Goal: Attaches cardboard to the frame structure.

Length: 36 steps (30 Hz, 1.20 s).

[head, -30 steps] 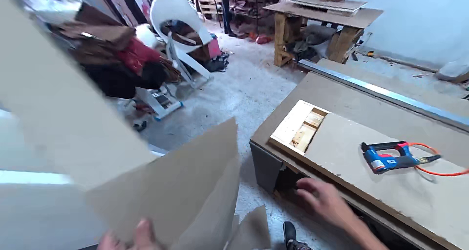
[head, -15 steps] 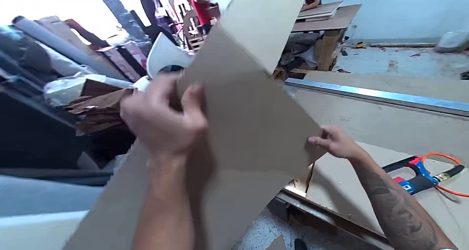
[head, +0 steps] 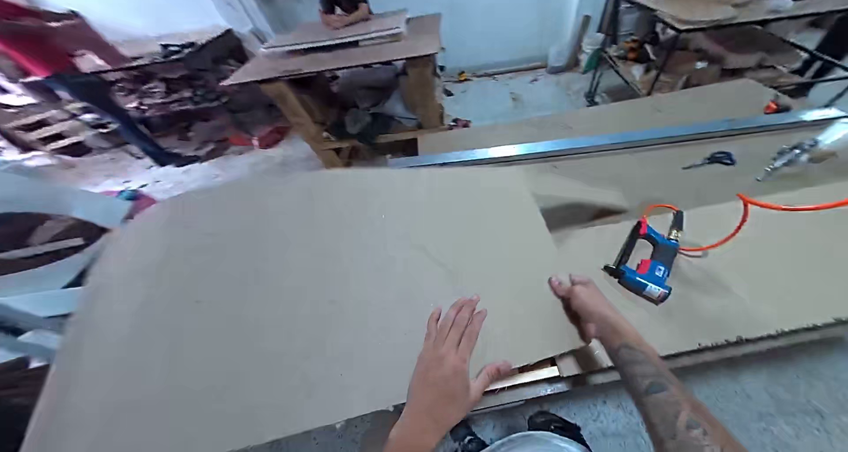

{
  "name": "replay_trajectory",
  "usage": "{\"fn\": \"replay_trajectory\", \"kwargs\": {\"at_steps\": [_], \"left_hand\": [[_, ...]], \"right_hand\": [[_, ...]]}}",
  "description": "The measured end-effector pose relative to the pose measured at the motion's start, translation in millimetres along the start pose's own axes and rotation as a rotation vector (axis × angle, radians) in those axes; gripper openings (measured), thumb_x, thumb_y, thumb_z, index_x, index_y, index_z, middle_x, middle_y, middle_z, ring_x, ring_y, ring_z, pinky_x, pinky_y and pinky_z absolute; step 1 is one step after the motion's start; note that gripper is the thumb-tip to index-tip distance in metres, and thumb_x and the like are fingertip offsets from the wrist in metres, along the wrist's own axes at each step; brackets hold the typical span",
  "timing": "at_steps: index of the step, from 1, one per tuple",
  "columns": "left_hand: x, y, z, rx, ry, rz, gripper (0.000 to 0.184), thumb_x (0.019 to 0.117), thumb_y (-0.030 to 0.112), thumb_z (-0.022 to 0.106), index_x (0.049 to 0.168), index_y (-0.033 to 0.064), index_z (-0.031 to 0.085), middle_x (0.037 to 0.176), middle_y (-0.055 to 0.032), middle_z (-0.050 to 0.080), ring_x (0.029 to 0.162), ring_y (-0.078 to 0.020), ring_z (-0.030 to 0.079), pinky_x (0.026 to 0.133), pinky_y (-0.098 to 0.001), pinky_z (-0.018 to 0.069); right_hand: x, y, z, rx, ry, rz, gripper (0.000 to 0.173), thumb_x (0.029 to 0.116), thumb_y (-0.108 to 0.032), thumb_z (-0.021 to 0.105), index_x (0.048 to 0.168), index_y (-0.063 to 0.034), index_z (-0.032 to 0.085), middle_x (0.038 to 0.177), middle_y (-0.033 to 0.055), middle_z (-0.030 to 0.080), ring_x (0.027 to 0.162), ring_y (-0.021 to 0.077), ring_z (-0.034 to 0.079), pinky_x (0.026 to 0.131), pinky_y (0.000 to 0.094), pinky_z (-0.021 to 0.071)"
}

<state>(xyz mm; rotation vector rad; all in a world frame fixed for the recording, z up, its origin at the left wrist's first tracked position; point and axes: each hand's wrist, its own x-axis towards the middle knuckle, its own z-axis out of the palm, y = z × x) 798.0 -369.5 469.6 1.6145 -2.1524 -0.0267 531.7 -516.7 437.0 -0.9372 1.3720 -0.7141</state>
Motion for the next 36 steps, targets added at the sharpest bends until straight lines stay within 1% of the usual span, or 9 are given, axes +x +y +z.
{"fn": "replay_trajectory", "kwargs": {"at_steps": [3,7,10,12,15,18,23,29,36], "left_hand": [[-21,-41,36,0.058,-0.359,0.073,0.113,0.0739,0.092,0.055,0.163,0.0258,0.032,0.171,0.0006,0.021,0.159,-0.0258,0.013,0.125,-0.0675,0.0113],[-51,-98,95,0.001,-0.597,0.192,0.113,0.0789,0.044,0.083,0.166,0.0316,0.013,0.174,0.0023,0.005,0.16,-0.029,0.003,0.12,-0.074,0.0106],[-55,-103,100,0.011,-0.578,0.215,0.125,0.0637,0.009,0.085,0.166,0.0276,0.016,0.174,-0.001,0.009,0.159,-0.0355,0.004,0.116,-0.0788,0.0137],[-59,-94,95,0.065,-0.604,0.195,0.119,0.0665,0.001,0.082,0.166,0.0231,0.02,0.173,-0.0045,0.012,0.158,-0.04,0.007,0.114,-0.0808,0.0141],[-67,-68,89,0.152,-0.585,0.224,0.094,0.0822,-0.004,0.07,0.164,0.0178,0.028,0.17,-0.0074,0.025,0.154,-0.05,0.017,0.107,-0.0867,0.0195],[-70,-50,88,0.165,-0.618,0.276,0.09,0.0871,-0.005,0.063,0.165,0.0215,0.026,0.171,0.002,0.024,0.152,-0.0545,0.015,0.099,-0.0908,0.0214],[-64,-81,99,0.031,-0.555,0.418,0.093,0.0839,-0.005,0.068,0.163,0.0279,0.032,0.17,0.0075,0.026,0.154,-0.0534,0.007,0.1,-0.0929,0.0156],[-37,-76,92,0.022,-0.671,0.516,0.095,0.0828,0.0,0.073,0.163,0.0261,0.031,0.17,0.0082,0.023,0.156,-0.0495,0.005,0.101,-0.0924,0.0124],[-52,-57,100,-0.076,-0.639,0.471,0.095,0.0782,-0.007,0.074,0.16,0.0272,0.039,0.167,0.0112,0.031,0.156,-0.0468,0.009,0.102,-0.0927,0.0106]], "right_hand": [[4,61,48,-0.151,0.153,0.003,0.045,0.097,-0.046,0.069,0.12,-0.0071,0.067,0.098,0.0148,0.071,0.084,0.0277,0.069,0.073,0.0497,0.0578],[2,72,91,-0.664,0.421,-0.132,0.065,0.0931,-0.053,0.07,0.148,-0.0235,0.053,0.101,0.0177,0.073,0.09,0.0384,0.071,0.076,0.063,0.0571],[-12,76,109,-0.977,0.576,-0.237,0.066,0.0981,-0.058,0.059,0.152,-0.0213,0.052,0.111,0.0149,0.069,0.096,0.0351,0.069,0.074,0.0545,0.0586],[-16,95,110,-1.114,0.646,-0.411,0.055,0.1004,-0.055,0.055,0.141,-0.0194,0.063,0.129,0.0137,0.064,0.117,0.0349,0.06,0.089,0.0524,0.0532],[-18,120,104,-1.227,0.539,-0.457,0.058,0.1059,-0.053,0.041,0.148,-0.0169,0.056,0.158,0.0082,0.047,0.148,0.0322,0.039,0.115,0.059,0.0361],[-23,137,93,-1.249,0.508,-0.471,0.062,0.1077,-0.051,0.033,0.157,-0.0155,0.046,0.169,0.0015,0.032,0.159,0.0266,0.018,0.126,0.0591,0.0179],[-33,146,74,-1.199,0.435,-0.519,0.07,0.1064,-0.057,0.034,0.158,-0.0112,0.041,0.168,0.0049,0.033,0.158,0.025,0.021,0.128,0.0572,0.0162],[-35,141,51,-1.133,0.316,-0.522,0.098,0.0947,-0.076,0.044,0.16,-0.0025,0.034,0.17,0.0122,0.027,0.159,0.0248,0.018,0.13,0.0501,0.0148],[-46,140,14,-1.14,0.106,-0.608,0.143,0.0612,-0.096,0.063,0.162,-0.0023,0.026,0.171,0.0171,0.018,0.16,0.0295,0.012,0.131,0.0501,0.0133]]}}
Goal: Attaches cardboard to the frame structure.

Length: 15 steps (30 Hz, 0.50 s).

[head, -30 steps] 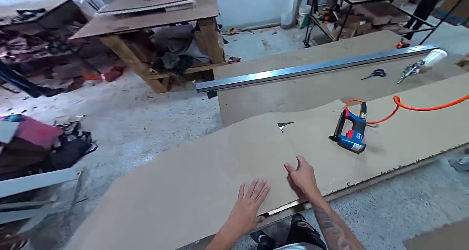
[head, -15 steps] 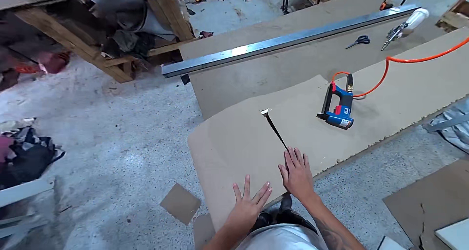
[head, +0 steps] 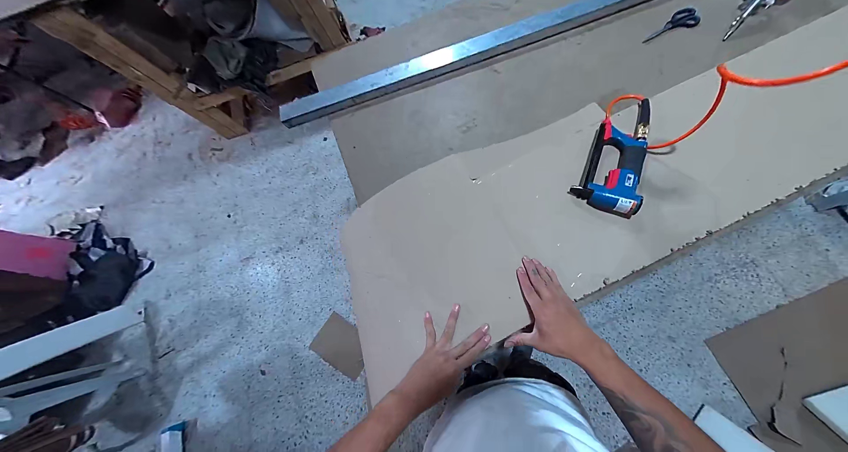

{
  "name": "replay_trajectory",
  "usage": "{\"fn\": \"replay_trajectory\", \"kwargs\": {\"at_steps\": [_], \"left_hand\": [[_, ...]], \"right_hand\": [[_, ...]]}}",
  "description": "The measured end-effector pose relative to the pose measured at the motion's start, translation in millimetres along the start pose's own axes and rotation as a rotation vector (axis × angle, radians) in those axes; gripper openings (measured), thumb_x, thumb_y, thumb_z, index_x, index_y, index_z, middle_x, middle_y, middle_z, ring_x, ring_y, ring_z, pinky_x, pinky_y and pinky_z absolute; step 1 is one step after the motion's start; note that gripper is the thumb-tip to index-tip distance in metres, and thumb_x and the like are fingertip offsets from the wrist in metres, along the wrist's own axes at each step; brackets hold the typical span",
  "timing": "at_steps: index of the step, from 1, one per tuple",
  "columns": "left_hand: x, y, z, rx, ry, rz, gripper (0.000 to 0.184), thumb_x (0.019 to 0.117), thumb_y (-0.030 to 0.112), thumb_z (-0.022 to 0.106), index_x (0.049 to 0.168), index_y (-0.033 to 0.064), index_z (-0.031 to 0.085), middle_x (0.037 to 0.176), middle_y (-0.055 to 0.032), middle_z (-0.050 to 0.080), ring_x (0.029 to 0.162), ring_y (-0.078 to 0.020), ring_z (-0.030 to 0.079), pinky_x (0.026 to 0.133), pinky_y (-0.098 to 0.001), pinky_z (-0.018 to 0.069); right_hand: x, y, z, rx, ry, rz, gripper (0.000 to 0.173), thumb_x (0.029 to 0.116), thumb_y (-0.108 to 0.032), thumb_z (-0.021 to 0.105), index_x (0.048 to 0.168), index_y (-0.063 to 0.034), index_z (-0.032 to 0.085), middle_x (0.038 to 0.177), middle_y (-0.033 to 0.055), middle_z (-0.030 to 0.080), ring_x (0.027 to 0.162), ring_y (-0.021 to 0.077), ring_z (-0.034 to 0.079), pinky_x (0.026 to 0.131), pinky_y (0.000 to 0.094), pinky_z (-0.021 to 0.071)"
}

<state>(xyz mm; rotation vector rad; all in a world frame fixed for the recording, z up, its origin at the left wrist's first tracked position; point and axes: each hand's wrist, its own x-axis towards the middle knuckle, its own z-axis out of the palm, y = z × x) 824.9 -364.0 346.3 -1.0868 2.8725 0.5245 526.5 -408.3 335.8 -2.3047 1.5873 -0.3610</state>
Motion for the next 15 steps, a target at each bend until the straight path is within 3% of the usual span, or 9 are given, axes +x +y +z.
{"fn": "replay_trajectory", "kwargs": {"at_steps": [3,5,9,15], "left_hand": [[1,-4,0,0.001,-0.062,0.01,0.1,0.0767,-0.002,0.078,0.161,0.0284,0.035,0.169,0.0128,0.024,0.157,-0.0449,0.0,0.103,-0.0924,0.0065],[4,-8,-4,-0.01,-0.114,0.021,0.099,0.0778,-0.001,0.078,0.162,0.0284,0.034,0.17,0.0137,0.021,0.157,-0.0432,-0.004,0.103,-0.0919,0.003],[3,-26,-7,0.012,-0.112,0.056,0.093,0.081,0.001,0.075,0.161,0.0301,0.036,0.17,0.0161,0.021,0.158,-0.0393,-0.007,0.106,-0.0901,0.0004],[3,-28,-7,0.012,-0.063,0.073,0.094,0.0771,-0.001,0.078,0.159,0.0283,0.041,0.169,0.0149,0.023,0.158,-0.0396,-0.006,0.106,-0.09,0.0008]], "right_hand": [[-1,7,0,-0.003,-0.009,-0.029,0.137,0.0628,-0.086,0.074,0.162,-0.0036,0.028,0.172,0.0151,0.015,0.16,0.0285,0.01,0.131,0.0494,0.0117],[-2,9,1,0.006,0.006,-0.043,0.133,0.0655,-0.086,0.072,0.161,-0.0044,0.03,0.172,0.0144,0.015,0.16,0.0283,0.01,0.131,0.0492,0.0112],[-3,11,4,0.081,0.067,-0.067,0.13,0.0646,-0.093,0.064,0.158,-0.0059,0.039,0.17,0.0152,0.023,0.159,0.03,0.015,0.131,0.0528,0.0131],[-1,18,2,0.136,0.053,-0.087,0.11,0.0757,-0.076,0.073,0.156,-0.0069,0.044,0.17,0.0127,0.026,0.159,0.029,0.016,0.13,0.0537,0.014]]}}
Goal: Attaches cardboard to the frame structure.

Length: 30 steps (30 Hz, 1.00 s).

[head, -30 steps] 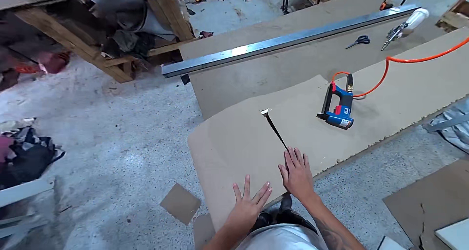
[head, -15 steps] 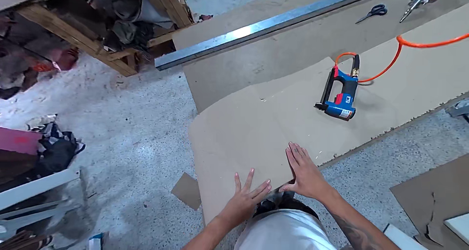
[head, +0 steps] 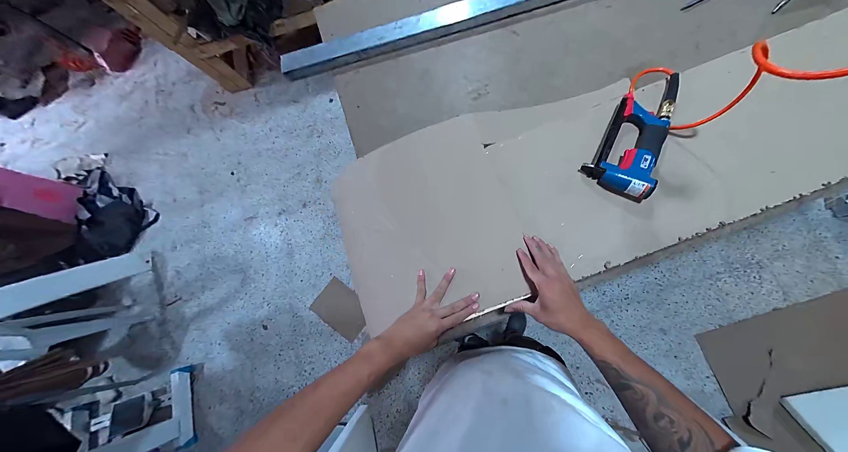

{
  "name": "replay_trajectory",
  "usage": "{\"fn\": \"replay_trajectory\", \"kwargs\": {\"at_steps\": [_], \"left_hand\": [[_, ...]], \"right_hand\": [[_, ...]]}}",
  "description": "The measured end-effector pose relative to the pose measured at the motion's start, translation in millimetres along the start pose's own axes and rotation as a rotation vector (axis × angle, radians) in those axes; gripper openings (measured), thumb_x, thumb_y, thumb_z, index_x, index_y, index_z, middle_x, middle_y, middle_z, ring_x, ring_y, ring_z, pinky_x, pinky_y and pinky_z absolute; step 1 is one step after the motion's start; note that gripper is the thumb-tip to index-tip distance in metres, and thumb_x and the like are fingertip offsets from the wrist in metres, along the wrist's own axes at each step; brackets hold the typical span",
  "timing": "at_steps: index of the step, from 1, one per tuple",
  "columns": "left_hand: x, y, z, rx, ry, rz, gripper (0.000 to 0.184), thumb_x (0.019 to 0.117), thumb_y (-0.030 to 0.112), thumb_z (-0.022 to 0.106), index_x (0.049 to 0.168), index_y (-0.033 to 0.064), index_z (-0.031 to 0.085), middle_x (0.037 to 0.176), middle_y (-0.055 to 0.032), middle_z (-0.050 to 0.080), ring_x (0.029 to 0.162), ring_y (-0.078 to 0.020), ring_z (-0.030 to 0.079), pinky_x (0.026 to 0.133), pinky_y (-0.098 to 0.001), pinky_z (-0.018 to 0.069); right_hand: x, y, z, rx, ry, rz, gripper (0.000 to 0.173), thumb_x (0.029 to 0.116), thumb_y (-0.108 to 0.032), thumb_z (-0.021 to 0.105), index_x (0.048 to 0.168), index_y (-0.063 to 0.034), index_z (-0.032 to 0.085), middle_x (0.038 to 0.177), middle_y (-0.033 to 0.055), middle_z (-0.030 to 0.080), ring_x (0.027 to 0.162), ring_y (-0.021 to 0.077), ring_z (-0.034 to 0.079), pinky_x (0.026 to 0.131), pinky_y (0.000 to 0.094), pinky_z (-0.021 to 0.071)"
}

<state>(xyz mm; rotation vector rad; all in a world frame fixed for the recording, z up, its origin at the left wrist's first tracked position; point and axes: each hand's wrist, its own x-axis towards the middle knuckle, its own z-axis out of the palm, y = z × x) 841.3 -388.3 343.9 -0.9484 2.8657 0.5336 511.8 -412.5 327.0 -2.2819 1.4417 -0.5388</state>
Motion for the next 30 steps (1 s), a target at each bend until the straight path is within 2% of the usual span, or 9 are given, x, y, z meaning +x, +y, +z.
{"fn": "replay_trajectory", "kwargs": {"at_steps": [4,16,20,22,23,25,26,28,30], "left_hand": [[-5,5,1,0.007,0.012,0.003,0.096,0.0755,0.0,0.08,0.159,0.0271,0.041,0.17,0.0144,0.022,0.158,-0.0402,-0.008,0.107,-0.0888,-0.0007],[-8,-5,9,0.038,-0.052,0.064,0.096,0.0821,0.001,0.072,0.162,0.034,0.031,0.171,0.0199,0.012,0.157,-0.0319,-0.017,0.106,-0.0889,-0.0067],[-7,-6,8,-0.035,-0.037,0.063,0.091,0.0842,-0.001,0.067,0.161,0.0361,0.034,0.169,0.0231,0.018,0.159,-0.0301,-0.011,0.107,-0.0885,-0.0043],[-3,-1,3,-0.089,-0.016,-0.01,0.074,0.0957,0.017,0.058,0.161,0.038,0.032,0.168,0.0236,0.021,0.16,-0.0244,-0.007,0.109,-0.0867,-0.0046],[4,6,-1,-0.111,-0.016,-0.094,0.067,0.1016,0.038,0.051,0.163,0.037,0.027,0.169,0.0226,0.019,0.16,-0.0205,-0.005,0.111,-0.0843,-0.0057],[31,24,-4,-0.093,0.011,-0.295,0.087,0.0962,0.076,0.036,0.167,0.0295,0.013,0.172,0.0153,0.009,0.16,-0.0178,-0.005,0.114,-0.0823,-0.006],[47,31,-1,-0.04,0.056,-0.372,0.099,0.0915,0.084,0.03,0.167,0.0235,0.013,0.173,0.0094,0.007,0.16,-0.0204,-0.003,0.114,-0.0821,-0.0039],[75,37,8,0.101,0.116,-0.406,0.108,0.0892,0.088,0.025,0.166,0.0128,0.015,0.174,-0.0032,0.004,0.16,-0.0302,-0.003,0.115,-0.0814,-0.0004],[86,35,10,0.161,0.115,-0.349,0.103,0.0932,0.084,0.022,0.165,0.0107,0.018,0.174,-0.0075,0.005,0.159,-0.0348,-0.003,0.117,-0.0801,0.0024]], "right_hand": [[-2,-4,-8,0.06,-0.045,0.006,0.102,0.0801,-0.066,0.077,0.156,-0.0065,0.043,0.171,0.008,0.025,0.16,0.0259,0.014,0.131,0.0528,0.0112],[-4,1,3,-0.044,0.026,-0.027,0.107,0.0786,-0.077,0.069,0.155,-0.0061,0.046,0.169,0.0097,0.03,0.159,0.0237,0.017,0.131,0.0532,0.0111],[-5,3,6,-0.068,0.037,-0.042,0.104,0.0803,-0.078,0.066,0.154,-0.0066,0.047,0.168,0.0101,0.031,0.159,0.0239,0.018,0.13,0.0541,0.0119],[-7,4,9,-0.112,0.046,-0.062,0.103,0.083,-0.079,0.062,0.155,-0.0064,0.046,0.168,0.0117,0.03,0.159,0.025,0.016,0.131,0.0546,0.012],[-8,5,11,-0.155,0.046,-0.068,0.103,0.0851,-0.08,0.057,0.156,-0.0062,0.044,0.169,0.013,0.029,0.16,0.0263,0.016,0.131,0.0551,0.0118],[-10,4,15,-0.218,0.047,-0.076,0.103,0.0875,-0.08,0.052,0.158,-0.0048,0.041,0.168,0.0154,0.029,0.159,0.0286,0.016,0.131,0.0566,0.0122],[-10,3,17,-0.231,0.045,-0.077,0.104,0.0879,-0.08,0.051,0.158,-0.004,0.04,0.168,0.0162,0.029,0.159,0.0294,0.016,0.13,0.057,0.0123],[-10,1,19,-0.235,0.029,-0.078,0.104,0.0881,-0.08,0.05,0.157,-0.0025,0.04,0.168,0.0179,0.029,0.159,0.0309,0.017,0.13,0.0574,0.0126],[-8,3,13,-0.187,-0.001,-0.106,0.101,0.089,-0.077,0.051,0.155,-0.0017,0.043,0.166,0.0197,0.031,0.158,0.032,0.019,0.13,0.056,0.0136]]}}
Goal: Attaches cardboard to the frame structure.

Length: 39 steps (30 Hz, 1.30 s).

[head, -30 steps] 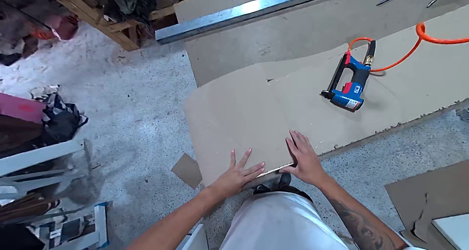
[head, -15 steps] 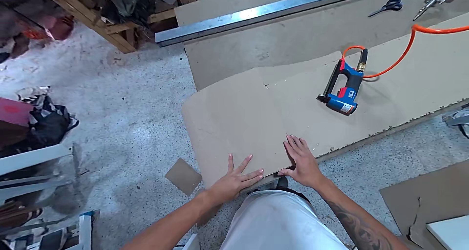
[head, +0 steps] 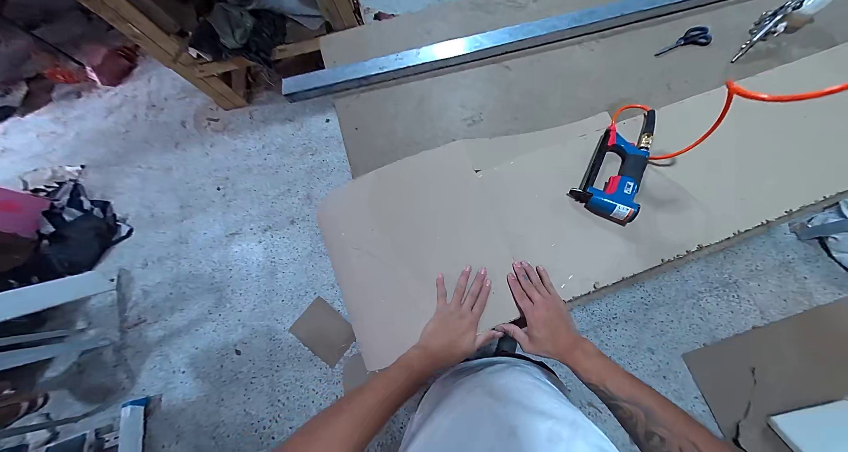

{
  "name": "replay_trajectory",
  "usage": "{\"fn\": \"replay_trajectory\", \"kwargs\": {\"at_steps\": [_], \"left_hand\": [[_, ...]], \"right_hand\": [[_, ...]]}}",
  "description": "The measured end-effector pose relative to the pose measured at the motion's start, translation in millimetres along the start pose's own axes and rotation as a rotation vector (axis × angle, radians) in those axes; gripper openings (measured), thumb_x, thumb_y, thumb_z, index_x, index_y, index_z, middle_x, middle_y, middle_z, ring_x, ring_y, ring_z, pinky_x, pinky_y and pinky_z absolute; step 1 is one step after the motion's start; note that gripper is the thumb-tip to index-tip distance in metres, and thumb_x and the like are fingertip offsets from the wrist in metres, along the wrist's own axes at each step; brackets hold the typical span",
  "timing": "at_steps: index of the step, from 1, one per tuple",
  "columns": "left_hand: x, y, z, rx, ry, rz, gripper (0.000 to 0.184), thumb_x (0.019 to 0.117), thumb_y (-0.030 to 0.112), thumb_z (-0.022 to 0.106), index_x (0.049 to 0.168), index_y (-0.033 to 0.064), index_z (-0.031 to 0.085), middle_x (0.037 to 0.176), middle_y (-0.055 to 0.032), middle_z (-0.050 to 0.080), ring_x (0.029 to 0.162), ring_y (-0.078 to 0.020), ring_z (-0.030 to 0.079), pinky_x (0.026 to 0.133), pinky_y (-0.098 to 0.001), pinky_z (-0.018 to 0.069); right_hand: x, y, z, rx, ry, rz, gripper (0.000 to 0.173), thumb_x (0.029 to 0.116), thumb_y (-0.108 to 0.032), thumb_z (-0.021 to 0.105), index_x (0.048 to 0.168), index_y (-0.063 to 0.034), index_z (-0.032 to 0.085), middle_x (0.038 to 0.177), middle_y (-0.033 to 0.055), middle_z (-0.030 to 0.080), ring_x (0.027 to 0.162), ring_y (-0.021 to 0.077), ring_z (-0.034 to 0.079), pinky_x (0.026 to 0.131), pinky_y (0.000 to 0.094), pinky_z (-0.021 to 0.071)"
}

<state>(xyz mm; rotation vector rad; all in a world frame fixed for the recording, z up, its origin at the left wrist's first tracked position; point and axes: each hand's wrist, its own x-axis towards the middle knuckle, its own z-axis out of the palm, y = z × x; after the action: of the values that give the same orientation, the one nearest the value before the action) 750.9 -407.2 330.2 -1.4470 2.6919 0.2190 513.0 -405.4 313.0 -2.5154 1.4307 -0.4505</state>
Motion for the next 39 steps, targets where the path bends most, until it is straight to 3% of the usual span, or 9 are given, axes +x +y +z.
{"fn": "replay_trajectory", "kwargs": {"at_steps": [3,5,8,13,16,22,26,30,39], "left_hand": [[-4,2,-3,-0.054,-0.044,0.05,0.092,0.0996,0.075,0.02,0.166,0.0111,0.016,0.174,-0.0077,0.006,0.159,-0.0357,-0.003,0.117,-0.0797,0.0007],[-2,-1,-6,-0.053,-0.048,0.065,0.09,0.1008,0.072,0.022,0.166,0.0096,0.015,0.174,-0.0086,0.004,0.159,-0.0366,-0.005,0.116,-0.0808,0.0008],[-1,2,-10,-0.046,-0.073,0.052,0.089,0.1019,0.07,0.023,0.165,0.0087,0.015,0.174,-0.0094,0.004,0.159,-0.037,-0.004,0.116,-0.0806,0.002],[3,2,-13,-0.05,-0.099,0.042,0.088,0.1027,0.069,0.025,0.165,0.0082,0.015,0.174,-0.0098,0.002,0.159,-0.037,-0.006,0.116,-0.0815,0.0008],[1,2,-8,-0.075,-0.096,0.046,0.088,0.1026,0.069,0.024,0.165,0.0081,0.014,0.174,-0.0093,0.001,0.159,-0.036,-0.006,0.115,-0.0826,0.0],[0,-4,-1,-0.123,-0.009,0.059,0.089,0.1019,0.07,0.024,0.165,0.0081,0.015,0.174,-0.0091,0.0,0.159,-0.0377,-0.007,0.115,-0.0818,-0.001],[-1,-6,2,-0.129,0.033,0.07,0.089,0.1016,0.07,0.027,0.165,0.0075,0.017,0.174,-0.011,0.003,0.158,-0.0393,-0.005,0.115,-0.0824,0.0002],[-4,-7,6,-0.147,0.068,0.078,0.09,0.1019,0.07,0.025,0.165,0.0057,0.017,0.173,-0.0131,0.003,0.158,-0.0404,-0.006,0.116,-0.0822,0.0004],[-7,-20,-3,-0.228,-0.058,0.11,0.094,0.1,0.072,0.015,0.165,0.0052,0.01,0.174,-0.0097,-0.004,0.158,-0.0355,-0.012,0.116,-0.08,-0.0044]], "right_hand": [[12,34,-43,0.157,-0.111,-0.08,0.068,0.1005,-0.062,0.049,0.146,-0.0125,0.059,0.154,0.009,0.053,0.146,0.0234,0.046,0.123,0.0479,0.0354],[40,92,-97,0.144,-0.069,-0.012,0.044,0.1054,-0.038,0.05,0.141,-0.0163,0.064,0.126,0.0069,0.073,0.114,0.0243,0.071,0.097,0.0516,0.0573],[81,205,-171,-0.141,-0.05,0.165,0.054,0.0966,-0.004,0.055,0.151,-0.0069,0.049,0.132,0.0292,0.061,0.122,0.0539,0.058,0.096,0.0745,0.0463],[109,296,-161,-0.421,-0.365,-0.158,0.094,0.0661,0.007,0.082,0.151,-0.008,0.046,0.141,0.0252,0.055,0.138,0.0479,0.045,0.115,0.0666,0.0333],[123,263,-165,-0.475,-0.513,-0.132,0.1,0.0566,-0.017,0.09,0.144,-0.0059,0.044,0.12,0.0242,0.064,0.116,0.0455,0.061,0.104,0.0624,0.0461],[42,71,-186,0.198,-0.346,0.57,0.032,0.0962,-0.039,0.057,0.096,-0.0092,0.068,0.066,0.007,0.064,0.054,0.0243,0.064,0.049,0.0506,0.0537],[-38,-28,-161,0.712,-0.179,0.934,0.03,0.1003,-0.032,0.06,0.106,-0.0029,0.065,0.069,0.0145,0.067,0.055,0.0304,0.067,0.052,0.0489,0.0609],[-57,-79,-124,0.329,-0.085,0.874,0.039,0.0976,-0.054,0.061,0.087,-0.0163,0.068,0.057,-0.0028,0.063,0.045,0.0141,0.062,0.043,0.0381,0.058],[-31,-107,-113,0.252,-0.253,1.006,0.037,0.0972,-0.047,0.061,0.08,-0.0154,0.066,0.056,0.0016,0.063,0.045,0.017,0.063,0.045,0.0397,0.0576]]}}
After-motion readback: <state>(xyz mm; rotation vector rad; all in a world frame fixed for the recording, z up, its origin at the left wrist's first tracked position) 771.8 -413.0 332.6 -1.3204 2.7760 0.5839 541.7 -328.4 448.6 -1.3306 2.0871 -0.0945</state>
